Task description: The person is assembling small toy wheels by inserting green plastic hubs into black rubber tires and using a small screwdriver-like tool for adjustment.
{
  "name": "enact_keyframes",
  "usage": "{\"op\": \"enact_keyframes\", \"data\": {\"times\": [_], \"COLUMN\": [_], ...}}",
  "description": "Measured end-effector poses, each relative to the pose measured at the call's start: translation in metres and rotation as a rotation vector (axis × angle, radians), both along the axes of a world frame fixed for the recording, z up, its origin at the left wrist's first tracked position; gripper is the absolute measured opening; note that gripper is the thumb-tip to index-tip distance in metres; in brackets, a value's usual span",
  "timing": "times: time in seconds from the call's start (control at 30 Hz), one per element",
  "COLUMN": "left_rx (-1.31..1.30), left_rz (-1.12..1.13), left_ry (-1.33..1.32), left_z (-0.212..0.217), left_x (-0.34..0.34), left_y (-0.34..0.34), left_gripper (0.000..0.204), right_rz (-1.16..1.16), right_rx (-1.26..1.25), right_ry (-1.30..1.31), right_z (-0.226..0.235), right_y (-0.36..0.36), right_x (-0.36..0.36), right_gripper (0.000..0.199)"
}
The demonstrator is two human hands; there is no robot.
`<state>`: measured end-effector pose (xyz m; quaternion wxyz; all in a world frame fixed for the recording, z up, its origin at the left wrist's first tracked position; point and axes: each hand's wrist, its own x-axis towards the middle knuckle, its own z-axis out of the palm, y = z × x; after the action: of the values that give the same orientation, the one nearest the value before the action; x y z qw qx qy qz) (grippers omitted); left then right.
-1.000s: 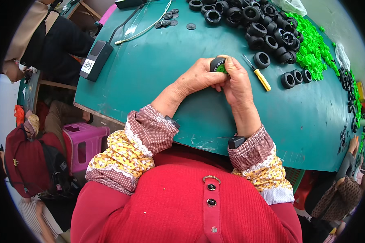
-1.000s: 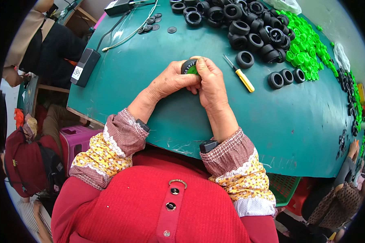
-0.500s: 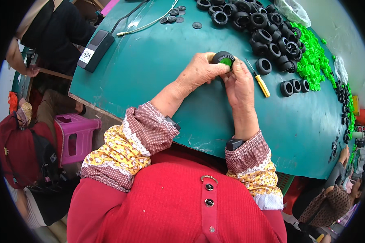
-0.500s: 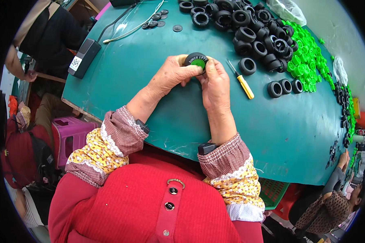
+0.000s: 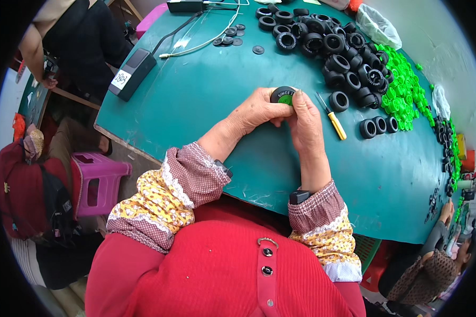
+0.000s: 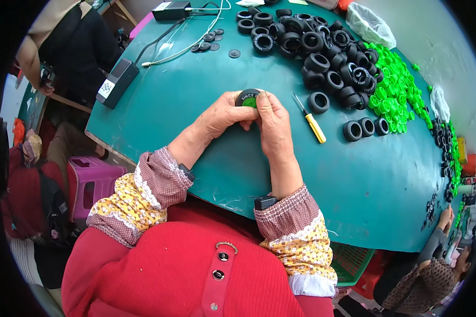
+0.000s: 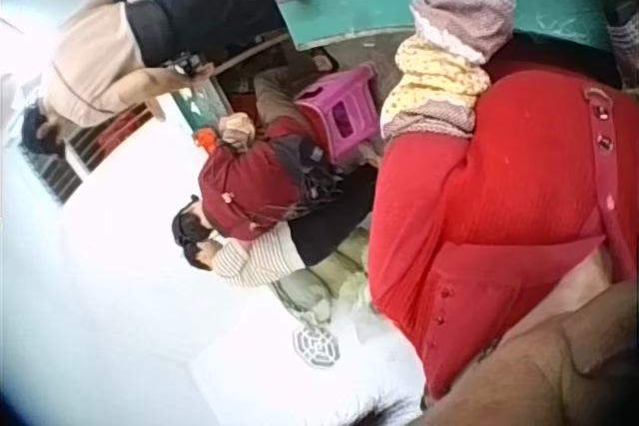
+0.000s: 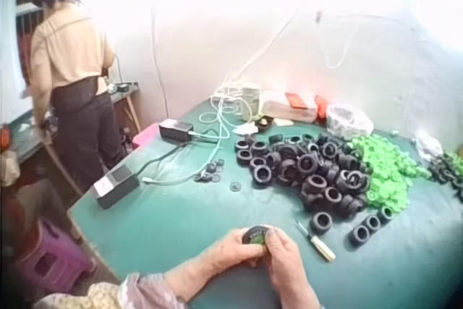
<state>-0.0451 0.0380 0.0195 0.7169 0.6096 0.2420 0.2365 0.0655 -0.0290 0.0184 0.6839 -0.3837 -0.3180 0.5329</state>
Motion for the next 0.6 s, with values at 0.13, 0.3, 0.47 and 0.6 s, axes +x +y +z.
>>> {"op": "enact_keyframes", "data": {"times": [0.13,0.3,0.47,0.6], "left_rx": [-0.121,-0.100,-0.086,-0.066], "left_rz": [-0.067,-0.089,-0.101,-0.113], "left_ry": [-0.020,0.009,0.016,0.021], "left_z": [-0.002,-0.005,-0.005,-0.003], "left_x": [0.004,0.003,0.004,0.003], "left_y": [-0.002,-0.001,-0.002,-0.003], "left_gripper": [0.017,0.018,0.017,0.016], "right_rz": [0.005,-0.095,0.018,0.013], "right_rx": [-0.084,-0.145,-0.125,-0.127], "right_ry": [0.075,0.120,0.203,0.182], "right_z": [-0.001,-0.004,-0.008,-0.005], "right_y": [-0.003,0.000,-0.002,-0.003], "right_x": [0.003,0.002,0.012,0.009], "right_gripper": [0.031,0.030,0.028,0.028]}}
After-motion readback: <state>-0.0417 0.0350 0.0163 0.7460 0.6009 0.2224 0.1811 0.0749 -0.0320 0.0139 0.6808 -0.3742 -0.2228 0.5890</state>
